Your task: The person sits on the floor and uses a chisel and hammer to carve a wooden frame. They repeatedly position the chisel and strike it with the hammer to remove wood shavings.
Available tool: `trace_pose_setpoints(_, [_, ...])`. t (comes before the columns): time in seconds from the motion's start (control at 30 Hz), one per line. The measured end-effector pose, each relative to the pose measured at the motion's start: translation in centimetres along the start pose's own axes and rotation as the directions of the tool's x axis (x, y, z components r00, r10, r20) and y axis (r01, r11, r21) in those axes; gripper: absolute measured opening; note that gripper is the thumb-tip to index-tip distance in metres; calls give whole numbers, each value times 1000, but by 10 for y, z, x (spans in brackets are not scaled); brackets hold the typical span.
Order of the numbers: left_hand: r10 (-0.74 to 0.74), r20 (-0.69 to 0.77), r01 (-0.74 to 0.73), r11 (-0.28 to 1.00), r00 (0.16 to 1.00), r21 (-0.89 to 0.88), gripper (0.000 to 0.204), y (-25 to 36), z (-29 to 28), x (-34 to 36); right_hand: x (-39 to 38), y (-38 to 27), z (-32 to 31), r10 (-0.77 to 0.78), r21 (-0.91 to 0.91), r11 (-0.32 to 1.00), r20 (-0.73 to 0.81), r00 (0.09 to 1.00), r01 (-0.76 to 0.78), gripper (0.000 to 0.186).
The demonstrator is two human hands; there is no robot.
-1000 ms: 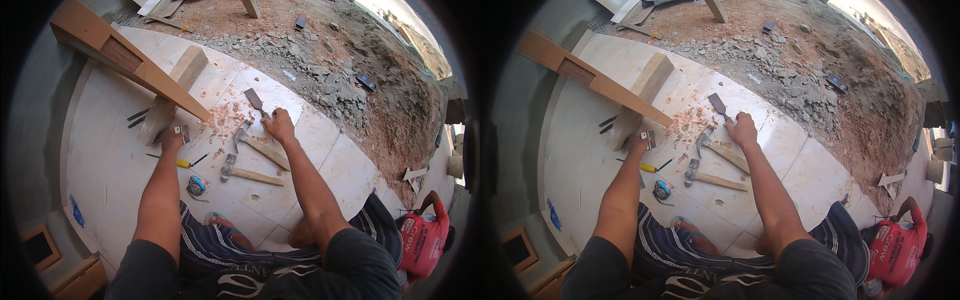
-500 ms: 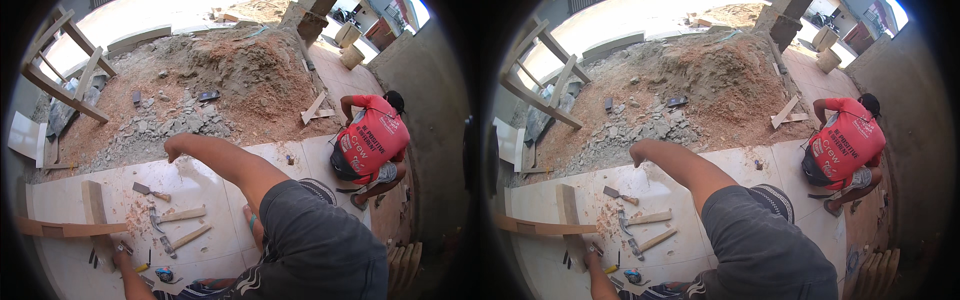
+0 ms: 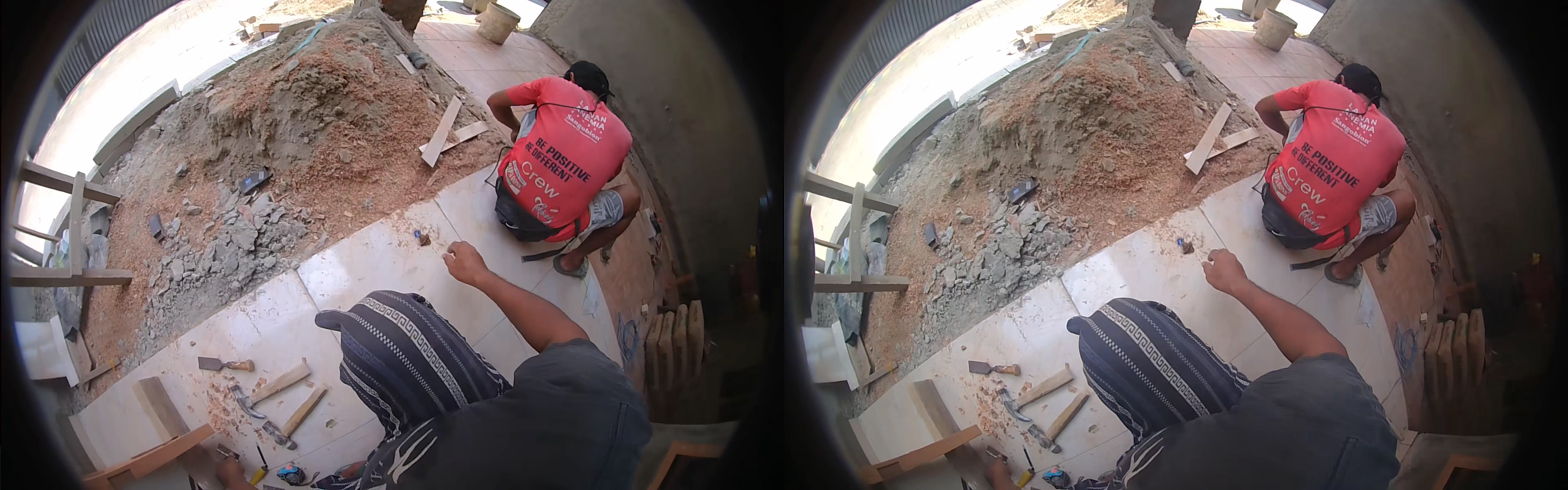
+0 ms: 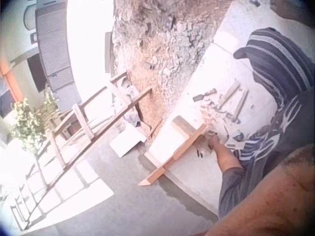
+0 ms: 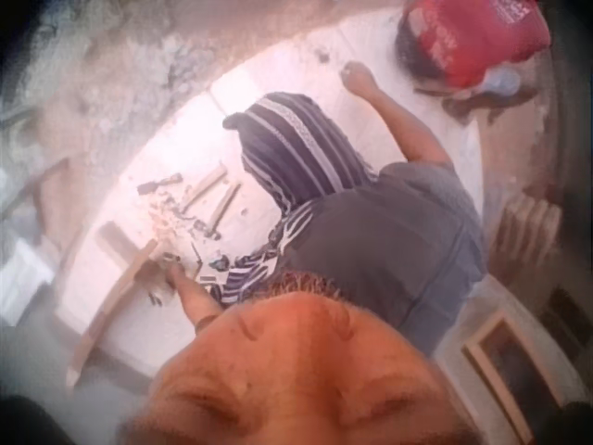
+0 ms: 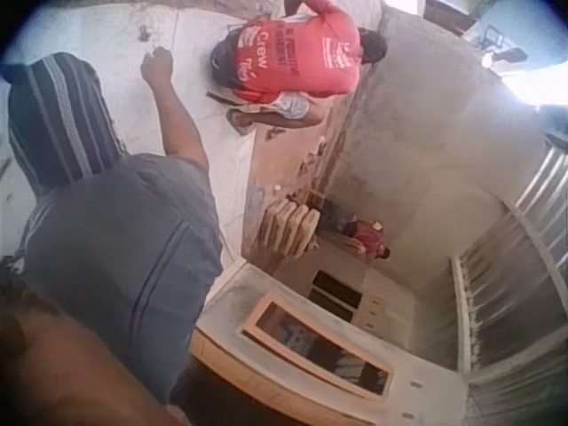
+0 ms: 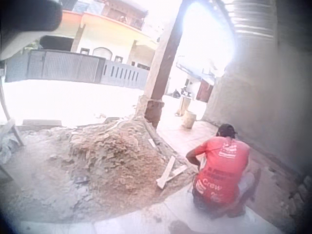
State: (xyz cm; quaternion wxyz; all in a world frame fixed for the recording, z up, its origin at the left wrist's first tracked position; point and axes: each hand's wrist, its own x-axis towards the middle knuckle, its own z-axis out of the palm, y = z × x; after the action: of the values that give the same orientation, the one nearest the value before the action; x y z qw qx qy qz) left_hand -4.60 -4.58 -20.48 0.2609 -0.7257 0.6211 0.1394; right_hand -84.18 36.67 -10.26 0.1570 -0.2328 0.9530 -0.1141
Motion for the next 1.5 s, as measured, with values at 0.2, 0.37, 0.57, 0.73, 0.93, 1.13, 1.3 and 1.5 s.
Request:
trace_pose_setpoints(0.2, [-254, 203, 312, 887, 946, -341, 58, -10, 6, 14, -139, 218, 47, 855, -176, 498, -64, 515, -849, 49])
trace_pose_setpoints(0.37, [-286, 253, 358, 878, 924, -316, 59, -29, -44, -5, -147, 281, 70, 942, -65, 311, -115, 316, -948, 61])
trace_pose_setpoints(0.57, [-252, 249, 298, 940, 935, -168, 77, -51, -169, -80, -148, 282, 120, 942, 47, 227, -265, 206, -973, 70])
trace_pose_setpoints(0.73, [-137, 172, 171, 964, 976, -206, 73, -61, -175, -175, -143, 271, 121, 903, 72, 289, -353, 247, -955, 77])
trace_pose_setpoints(0.93, [-98, 461, 215, 954, 882, -209, 59, -7, -168, -266, -159, 274, 120, 876, 22, 264, -423, 230, -964, 77])
trace_pose_setpoints(1.13, [-91, 297, 178, 943, 951, -282, 61, -30, -169, -291, -154, 266, 120, 859, 130, 325, -455, 235, -937, 77])
trace_pose_setpoints(1.3, [64, 255, 10, 961, 965, -278, 52, 67, -195, -339, -159, 268, 103, 884, 235, 350, -402, 237, -907, 75])
trace_pose_setpoints(1.5, [313, 3, -283, 863, 950, -419, 53, 177, -237, -376, -164, 271, 116, 874, 260, 388, -409, 263, -884, 72])
